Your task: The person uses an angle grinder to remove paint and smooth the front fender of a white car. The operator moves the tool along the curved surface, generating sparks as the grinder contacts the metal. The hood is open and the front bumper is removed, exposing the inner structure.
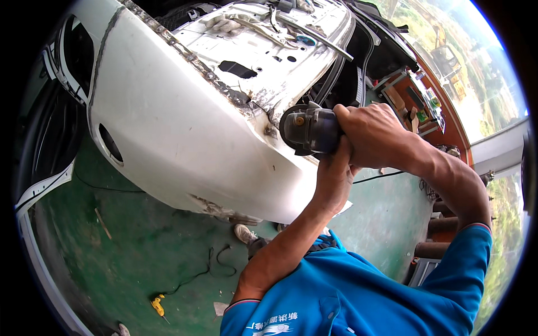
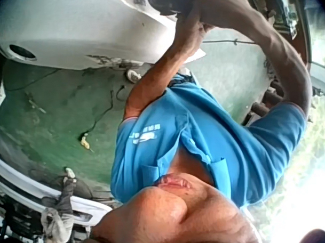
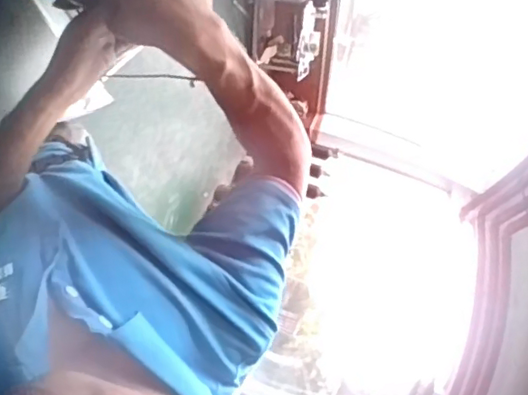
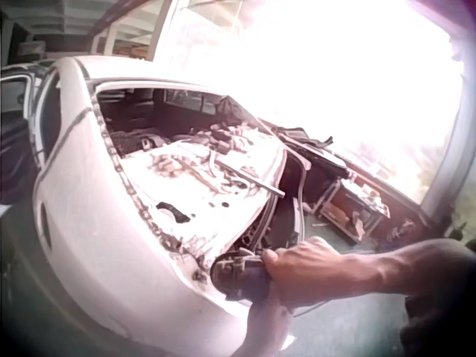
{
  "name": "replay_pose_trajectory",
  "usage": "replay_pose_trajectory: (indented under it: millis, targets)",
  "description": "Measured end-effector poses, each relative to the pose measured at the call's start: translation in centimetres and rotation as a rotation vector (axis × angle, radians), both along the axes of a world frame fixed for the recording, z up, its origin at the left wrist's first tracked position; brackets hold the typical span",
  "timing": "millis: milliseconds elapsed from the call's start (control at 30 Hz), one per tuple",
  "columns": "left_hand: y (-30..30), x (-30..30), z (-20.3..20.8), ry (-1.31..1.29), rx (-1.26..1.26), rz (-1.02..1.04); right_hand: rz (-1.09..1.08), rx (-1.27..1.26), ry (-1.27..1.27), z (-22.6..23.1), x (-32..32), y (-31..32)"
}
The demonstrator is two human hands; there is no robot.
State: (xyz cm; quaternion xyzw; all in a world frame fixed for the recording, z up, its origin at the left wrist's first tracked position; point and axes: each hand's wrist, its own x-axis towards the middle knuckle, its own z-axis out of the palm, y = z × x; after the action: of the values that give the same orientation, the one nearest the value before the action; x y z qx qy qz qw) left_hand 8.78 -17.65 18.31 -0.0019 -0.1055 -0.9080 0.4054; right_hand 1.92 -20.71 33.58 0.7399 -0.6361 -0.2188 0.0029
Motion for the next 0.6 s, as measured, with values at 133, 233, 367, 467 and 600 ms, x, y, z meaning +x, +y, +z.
replay_pose_trajectory:
  millis: [133,233,367,467,600]
  targets:
    - [0.0,0.0,0.2,-0.004,0.014,-0.001,-0.071,0.042,0.02,0.2,0.6,-0.6]
    - [-0.1,0.3,0.3,-0.023,0.031,0.013,-0.083,0.039,0.016,-0.4,0.5,-0.7]
    - [-0.2,0.5,-0.3,-0.037,0.053,0.029,-0.056,0.042,0.007,-0.8,0.8,-1.0]
    - [-0.4,0.7,-0.5,-0.027,0.052,0.035,-0.063,0.051,0.004,-0.7,1.1,-1.3]
    - [-0.5,0.6,-0.6,-0.012,0.04,0.015,-0.103,0.073,0.022,-0.7,1.0,-1.3]
